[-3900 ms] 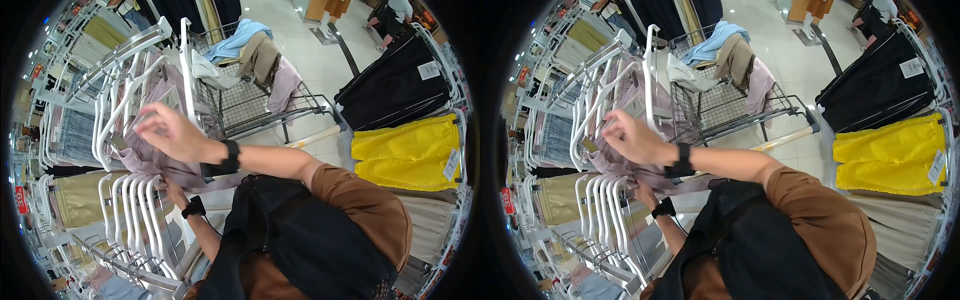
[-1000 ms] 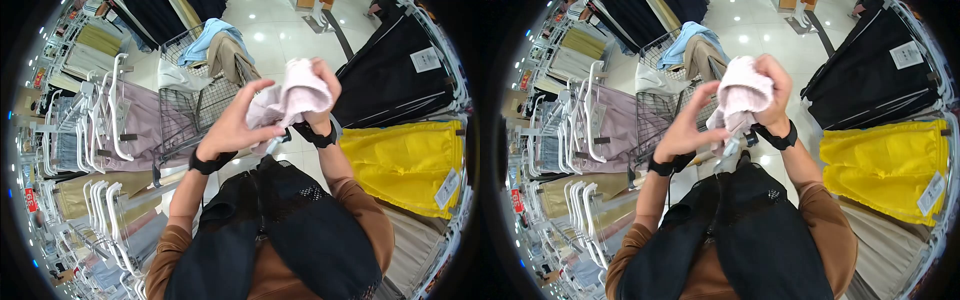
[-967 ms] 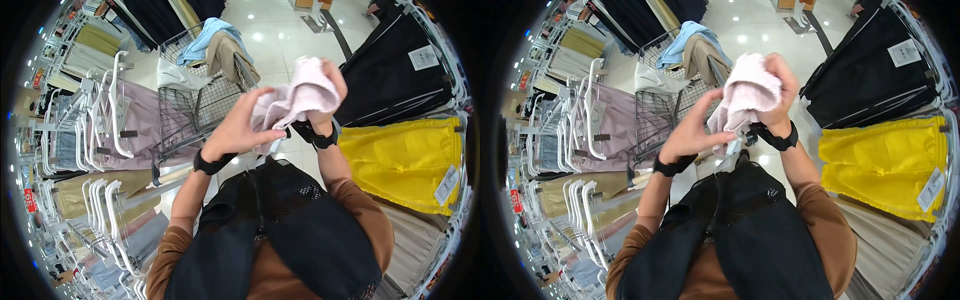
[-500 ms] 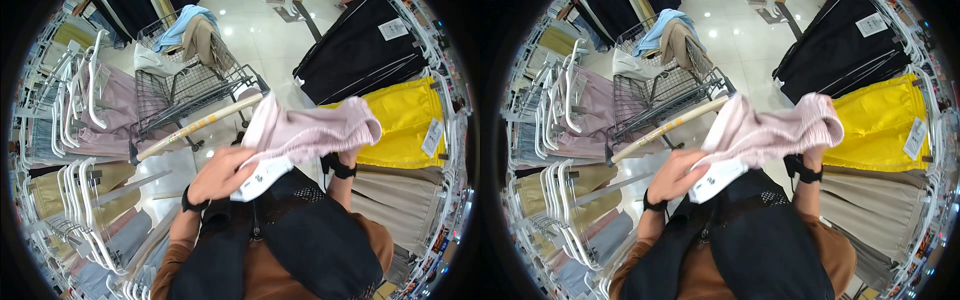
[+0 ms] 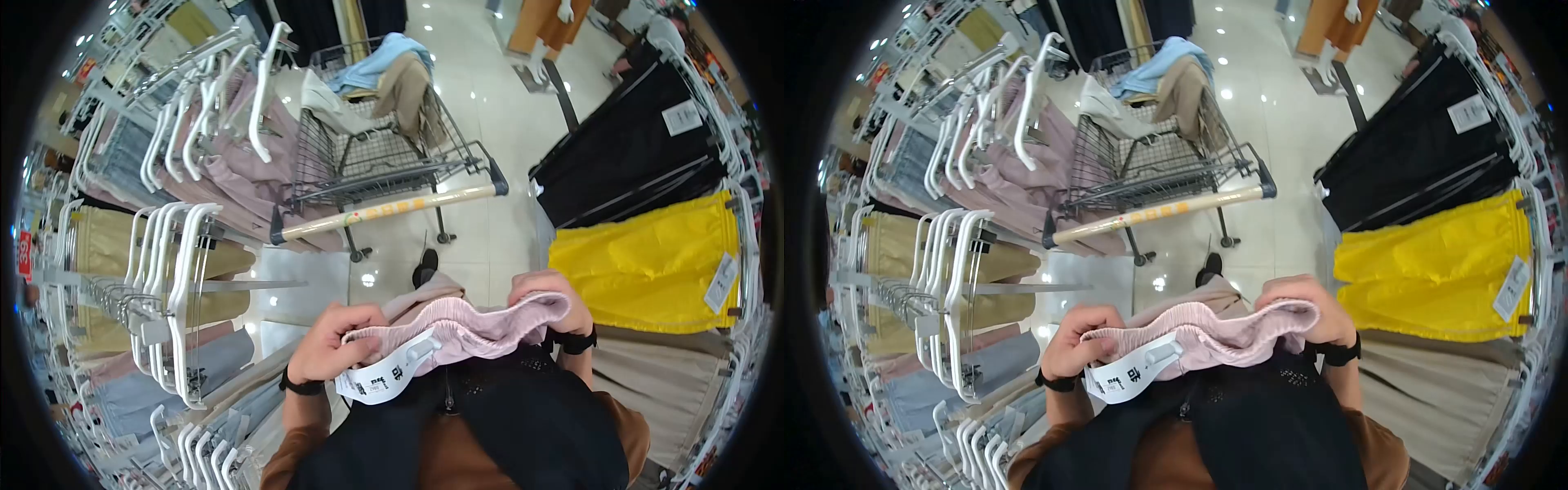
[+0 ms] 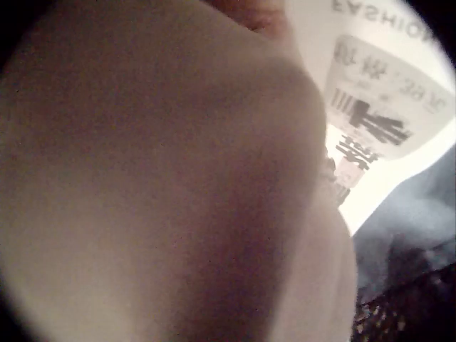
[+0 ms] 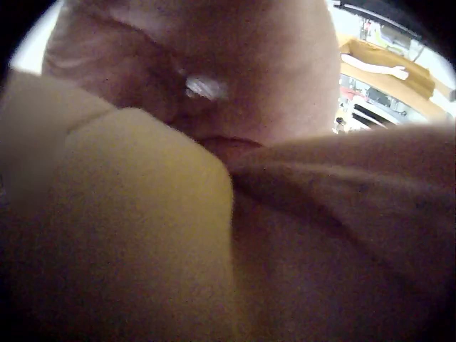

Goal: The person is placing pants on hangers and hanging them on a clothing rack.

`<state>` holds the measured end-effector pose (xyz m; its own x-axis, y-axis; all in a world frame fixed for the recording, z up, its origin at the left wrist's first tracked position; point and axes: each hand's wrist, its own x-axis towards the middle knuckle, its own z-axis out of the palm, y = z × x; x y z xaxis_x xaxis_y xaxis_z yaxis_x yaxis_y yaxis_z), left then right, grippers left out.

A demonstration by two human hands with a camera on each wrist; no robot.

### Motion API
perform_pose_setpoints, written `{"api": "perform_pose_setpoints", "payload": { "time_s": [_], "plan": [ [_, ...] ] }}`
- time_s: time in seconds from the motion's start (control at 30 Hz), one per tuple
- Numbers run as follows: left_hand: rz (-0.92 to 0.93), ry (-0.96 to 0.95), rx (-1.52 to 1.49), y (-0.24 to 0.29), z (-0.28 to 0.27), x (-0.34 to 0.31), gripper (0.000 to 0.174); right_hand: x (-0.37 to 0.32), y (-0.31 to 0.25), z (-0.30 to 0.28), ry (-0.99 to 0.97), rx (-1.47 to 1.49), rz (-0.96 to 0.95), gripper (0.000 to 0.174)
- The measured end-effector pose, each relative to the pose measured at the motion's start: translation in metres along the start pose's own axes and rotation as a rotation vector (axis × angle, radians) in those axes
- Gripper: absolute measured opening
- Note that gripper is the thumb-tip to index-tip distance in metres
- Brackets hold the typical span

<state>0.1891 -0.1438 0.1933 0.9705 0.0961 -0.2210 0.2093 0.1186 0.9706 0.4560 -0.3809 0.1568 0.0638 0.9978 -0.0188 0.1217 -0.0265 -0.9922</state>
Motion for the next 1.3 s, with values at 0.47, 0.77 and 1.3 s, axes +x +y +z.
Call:
{"api": "perform_pose_setpoints", "payload": {
  "time_s": [0.47,0.77,1.3],
  "plan": [
    [-0.22,0.44,0.157,-0.083,0.019,-0.067,0.028,0.14,-0.022,-0.003,-0.411,0.077,-0.276,0.035],
    [0.284,0.492,-0.048,-0.044,0.007,-0.096,0.024,0.348,-0.034,0.034,0.144,0.18,-0.33,0.033],
    [0.284,0.964,-0.232,-0.049,0.036,-0.087,0.045,0.506,-0.024,0.097,0.235,0.519,-0.189,0.028]
  ]
}}
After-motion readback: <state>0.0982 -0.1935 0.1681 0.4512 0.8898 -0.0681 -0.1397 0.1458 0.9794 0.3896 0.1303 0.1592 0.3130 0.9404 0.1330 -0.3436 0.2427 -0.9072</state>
